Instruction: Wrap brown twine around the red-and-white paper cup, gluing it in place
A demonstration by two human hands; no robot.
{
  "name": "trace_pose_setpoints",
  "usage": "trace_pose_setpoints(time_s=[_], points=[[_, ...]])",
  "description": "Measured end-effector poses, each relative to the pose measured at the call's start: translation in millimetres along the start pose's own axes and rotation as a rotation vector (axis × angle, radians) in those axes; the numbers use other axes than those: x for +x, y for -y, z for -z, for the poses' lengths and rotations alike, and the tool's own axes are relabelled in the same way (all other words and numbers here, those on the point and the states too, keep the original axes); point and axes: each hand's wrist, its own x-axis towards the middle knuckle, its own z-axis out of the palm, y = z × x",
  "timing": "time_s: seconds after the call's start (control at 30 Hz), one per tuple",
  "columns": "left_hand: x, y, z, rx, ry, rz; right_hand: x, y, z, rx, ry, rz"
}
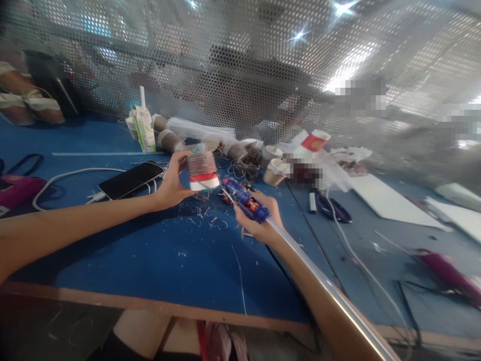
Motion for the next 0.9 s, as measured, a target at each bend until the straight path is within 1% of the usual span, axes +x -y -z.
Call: trace_pose_setpoints(time_s=[0.23, 0.3, 0.33, 0.43, 0.5, 0.57, 0.63, 0.7, 0.77, 0.83, 0.9], points=[[-0.4, 0.5, -1.3, -0.013, -0.007, -0.003, 0.5, -5.7, 1.2, 0.003, 0.018, -0.068], [0.1, 0.2, -0.6, -0.008, -0.003, -0.007, 2.9, -10.1, 3.2, -0.049, 0.038, -0.068], [0.3, 0.1, -0.2, -0.003, 0.0, -0.01, 5.0, -13.1, 4.6, -0.117, 0.05, -0.05], [0.2, 0.3, 1.0, 0.015, -0.003, -0.025, 13.5, -24.8, 10.5, -0.456, 0.078, 0.056], [-0.8, 1.4, 1.1, 0.023, -0.018, -0.022, 19.0, -32.8, 16.3, -0.637, 0.103, 0.076], [-2.2, 3.0, 0.6, 0.011, -0.027, -0.017, 22.6, -38.4, 23.7, -0.744, 0.133, 0.048], [-3.4, 4.5, -0.1, -0.02, -0.028, -0.016, 24.3, -40.6, 31.8, -0.789, 0.166, 0.069], [-4.2, 5.1, -0.8, -0.052, -0.021, -0.017, 24.6, -40.2, 38.0, -0.755, 0.174, 0.17], [-4.3, 4.7, -1.2, -0.072, -0.013, -0.017, 23.3, -38.3, 38.2, -0.631, 0.163, 0.275], [-3.8, 3.4, -1.3, -0.075, -0.007, -0.024, 20.1, -35.7, 29.9, -0.38, 0.129, 0.314], [-3.1, 1.8, -1.2, -0.067, -0.006, -0.033, 14.8, -31.7, 14.1, -0.064, 0.077, 0.278]])
